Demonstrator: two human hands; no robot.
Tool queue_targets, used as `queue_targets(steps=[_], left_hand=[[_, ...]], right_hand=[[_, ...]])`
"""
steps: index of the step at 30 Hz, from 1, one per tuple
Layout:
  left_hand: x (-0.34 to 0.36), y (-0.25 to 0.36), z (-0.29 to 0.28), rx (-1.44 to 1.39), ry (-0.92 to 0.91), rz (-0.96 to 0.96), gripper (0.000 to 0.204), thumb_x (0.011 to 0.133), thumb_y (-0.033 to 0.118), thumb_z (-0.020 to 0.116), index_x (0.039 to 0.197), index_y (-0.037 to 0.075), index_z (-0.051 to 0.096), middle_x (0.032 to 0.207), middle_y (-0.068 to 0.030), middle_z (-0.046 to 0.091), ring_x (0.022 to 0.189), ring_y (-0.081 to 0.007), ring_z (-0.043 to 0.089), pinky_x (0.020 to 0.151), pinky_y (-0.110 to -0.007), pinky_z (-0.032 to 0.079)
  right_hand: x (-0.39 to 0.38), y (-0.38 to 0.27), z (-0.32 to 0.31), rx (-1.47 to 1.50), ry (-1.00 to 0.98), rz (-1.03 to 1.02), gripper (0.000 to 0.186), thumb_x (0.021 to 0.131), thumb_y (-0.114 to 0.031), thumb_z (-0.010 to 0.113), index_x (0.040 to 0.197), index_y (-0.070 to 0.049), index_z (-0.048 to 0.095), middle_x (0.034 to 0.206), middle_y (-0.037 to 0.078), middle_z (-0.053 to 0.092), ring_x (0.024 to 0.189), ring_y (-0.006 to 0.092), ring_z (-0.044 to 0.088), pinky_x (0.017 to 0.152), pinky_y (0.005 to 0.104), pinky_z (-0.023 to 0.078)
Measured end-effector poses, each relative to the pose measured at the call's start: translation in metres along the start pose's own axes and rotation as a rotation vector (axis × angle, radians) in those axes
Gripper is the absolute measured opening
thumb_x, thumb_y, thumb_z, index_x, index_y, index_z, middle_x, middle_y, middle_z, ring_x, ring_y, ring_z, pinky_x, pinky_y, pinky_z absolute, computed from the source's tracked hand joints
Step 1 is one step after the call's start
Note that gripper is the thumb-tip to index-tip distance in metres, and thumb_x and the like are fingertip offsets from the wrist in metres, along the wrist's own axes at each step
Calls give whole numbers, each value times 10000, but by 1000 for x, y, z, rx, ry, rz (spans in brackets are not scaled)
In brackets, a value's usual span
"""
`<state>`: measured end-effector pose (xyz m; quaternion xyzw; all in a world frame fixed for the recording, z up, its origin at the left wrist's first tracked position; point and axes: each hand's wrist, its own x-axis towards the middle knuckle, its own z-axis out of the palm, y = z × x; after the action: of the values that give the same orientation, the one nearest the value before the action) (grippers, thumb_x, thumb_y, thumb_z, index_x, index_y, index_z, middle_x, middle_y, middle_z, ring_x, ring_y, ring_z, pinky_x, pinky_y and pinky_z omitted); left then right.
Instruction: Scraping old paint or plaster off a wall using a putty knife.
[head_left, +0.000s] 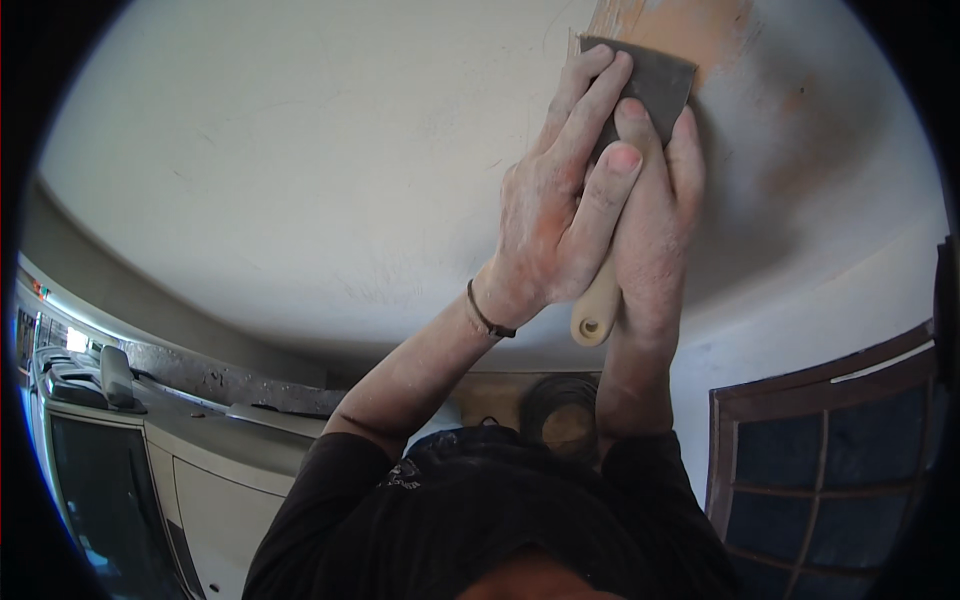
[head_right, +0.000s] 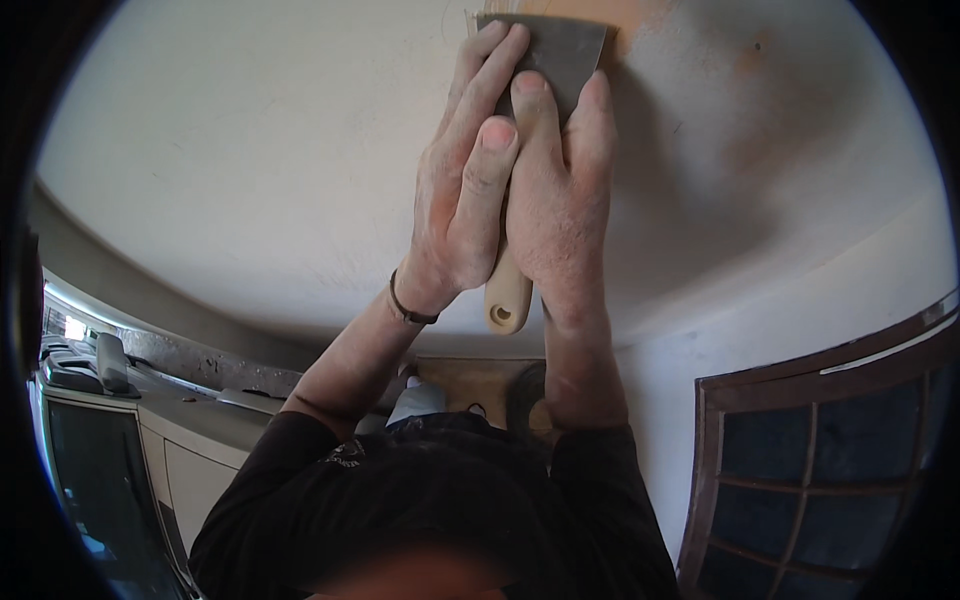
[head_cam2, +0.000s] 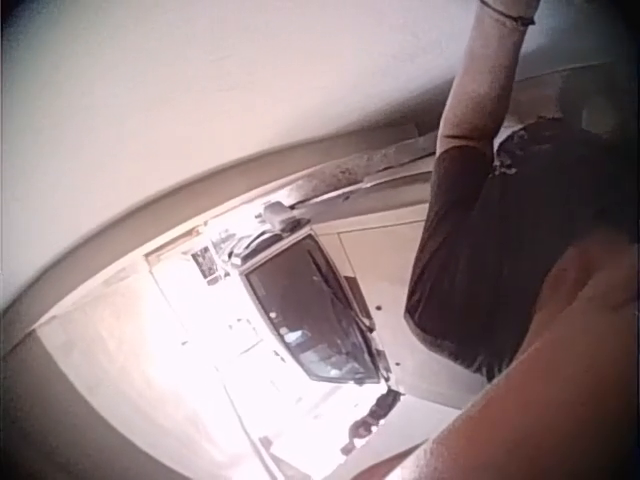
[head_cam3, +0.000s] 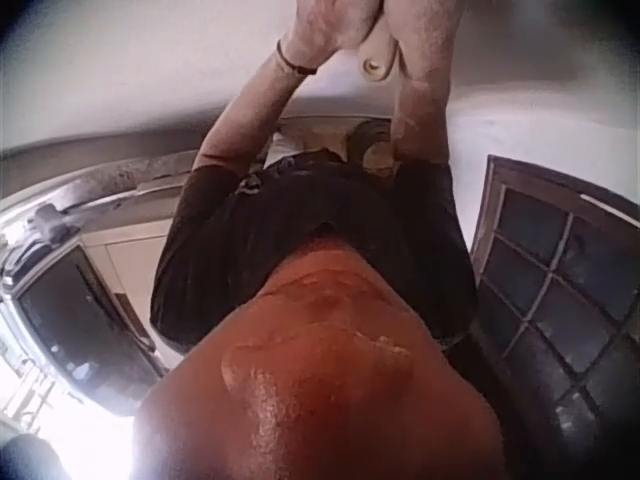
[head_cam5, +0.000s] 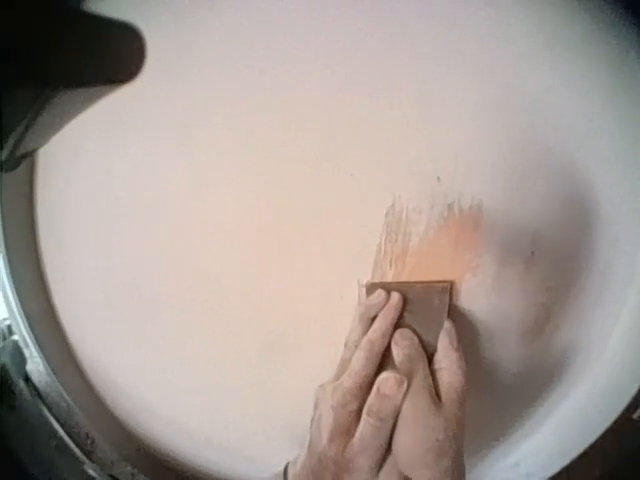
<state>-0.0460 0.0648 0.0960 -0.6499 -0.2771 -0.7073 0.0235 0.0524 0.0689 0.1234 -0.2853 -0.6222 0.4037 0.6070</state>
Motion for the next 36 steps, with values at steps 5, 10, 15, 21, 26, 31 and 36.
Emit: queue_targets(steps=[5,10,15,21,26,31,36], left_hand=[[-29,-5,0,107,-25,-17,541,1034,273,477,1467,-48,431,1515,-317,388,1275,-471,543,961,-418,521],[-6,2,1,63,5,-6,546,1035,284,466,1473,-39,429,1518,-300,393,1298,-452,531,953,-408,530],[-36,1,-1,144,-73,-124,571,1031,318,470,1484,-28,424,1536,-265,391,1292,-428,545,922,-402,550],[-40,8,-4,225,-129,-94,627,1026,387,489,1493,-24,415,1564,-249,366,1320,-385,536,923,-374,542],[-43,-2,-1,272,-90,-11,661,1024,416,486,1486,-52,410,1562,-261,364,1289,-384,561,943,-377,527],[-19,1,0,238,-16,49,642,1034,406,449,1462,-72,433,1534,-273,396,1243,-397,592,907,-372,545],[-30,3,-6,318,-82,-18,675,1029,448,432,1462,-70,435,1520,-272,416,1198,-392,623,833,-345,570]], right_hand=[[-10,15,1,-5,2,-32,327,1037,-269,533,1199,13,499,1058,173,591,967,242,585,846,383,475],[6,-15,2,56,-57,24,367,1040,-277,538,1205,47,496,1058,160,596,963,215,581,838,362,490],[-13,25,-3,39,15,44,333,1046,-243,530,1203,49,504,1068,151,619,967,192,588,842,347,503],[-14,18,-11,279,-15,223,390,1029,-208,569,1326,31,485,1198,121,586,1045,154,581,879,290,503],[-15,14,-10,207,-20,219,495,1018,-211,587,1428,32,451,1301,127,534,1128,176,561,947,303,486],[-2,-2,-9,5,-95,104,445,1026,-225,566,1386,31,508,1261,125,555,1140,170,543,960,299,468],[-10,10,-8,92,-85,194,428,1029,-212,561,1395,2,508,1337,143,512,1167,197,549,989,306,466]])
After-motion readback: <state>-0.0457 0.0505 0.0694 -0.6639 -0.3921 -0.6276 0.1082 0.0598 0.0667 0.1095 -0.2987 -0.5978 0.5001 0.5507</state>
